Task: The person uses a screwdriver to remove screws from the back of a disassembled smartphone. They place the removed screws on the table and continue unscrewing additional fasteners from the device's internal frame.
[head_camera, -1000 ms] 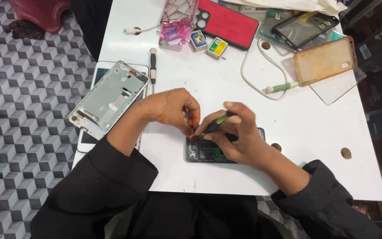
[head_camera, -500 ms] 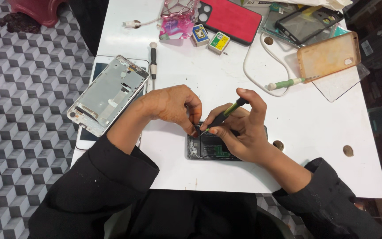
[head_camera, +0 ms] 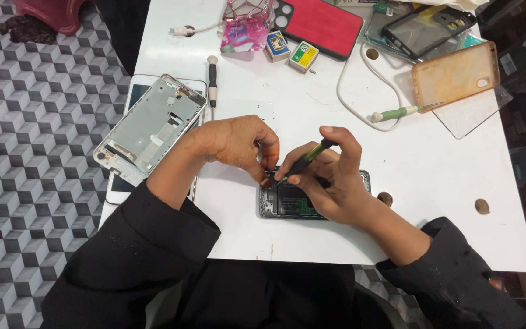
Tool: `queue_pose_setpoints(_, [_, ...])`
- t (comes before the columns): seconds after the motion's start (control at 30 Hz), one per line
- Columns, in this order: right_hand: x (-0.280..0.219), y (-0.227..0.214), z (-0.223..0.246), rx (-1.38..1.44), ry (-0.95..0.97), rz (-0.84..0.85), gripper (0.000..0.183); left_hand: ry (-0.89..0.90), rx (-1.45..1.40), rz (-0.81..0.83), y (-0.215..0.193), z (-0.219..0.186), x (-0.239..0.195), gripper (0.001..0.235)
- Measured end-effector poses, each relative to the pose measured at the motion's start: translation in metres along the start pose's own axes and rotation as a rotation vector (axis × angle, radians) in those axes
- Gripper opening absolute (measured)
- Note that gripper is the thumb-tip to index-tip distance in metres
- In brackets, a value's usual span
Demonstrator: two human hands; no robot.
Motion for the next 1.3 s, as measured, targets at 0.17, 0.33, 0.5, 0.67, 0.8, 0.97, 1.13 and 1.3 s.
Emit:
queue_pose_setpoints(0.17, [-0.003, 0.0, 0.001, 0.026, 0.022, 0.003, 0.077, 0.041, 0.093, -0.088, -0.011, -0.002, -0.004, 0.024])
queue_pose_setpoints(0.33, [-0.003, 0.001, -0.002, 0.052, 0.06, -0.059, 0.078, 0.086, 0.288, -0.841, -0.041, 0.005, -0.024, 0.01])
queue_pose_setpoints(0.5, [-0.004, 0.004, -0.001, 0.072, 0.126, -0.124, 0.083, 0.048, 0.619, -1.076, -0.039, 0.012, -0.02, 0.003])
queue_pose_setpoints(0.67, [-0.005, 0.007, 0.001, -0.138, -0.009, -0.119, 0.082, 0.167, 0.616, -0.868, -0.03, 0.008, -0.008, 0.01])
queue_pose_setpoints(0.8, [-0.003, 0.007, 0.001, -0.312, -0.156, -0.135, 0.081, 0.219, 0.686, -0.861, -0.023, 0.004, -0.007, 0.014])
queue_pose_setpoints(0.97, [-0.005, 0.002, 0.005, -0.261, -0.219, -0.135, 0.065, 0.283, 0.715, -0.882, -0.023, 0.002, -0.007, 0.014])
queue_pose_setpoints(1.13, [-0.005, 0.002, 0.005, -0.227, -0.188, -0.143, 0.059, 0.303, 0.669, -0.818, -0.019, 0.003, -0.004, 0.008])
queue_pose_setpoints(1.3, [-0.005, 0.001, 0.005, -0.229, -0.151, -0.143, 0.06, 0.271, 0.698, -0.779, -0.018, 0.004, -0.002, 0.006])
Point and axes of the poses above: each hand's wrist, its own x-axis towards the middle knuckle, its own y-axis out of the palm, z = x × y, the point moved 2 cm from there along x, towards the middle knuckle, and after that the axes turned 6 degrees about -x, right-handed, at the moved point
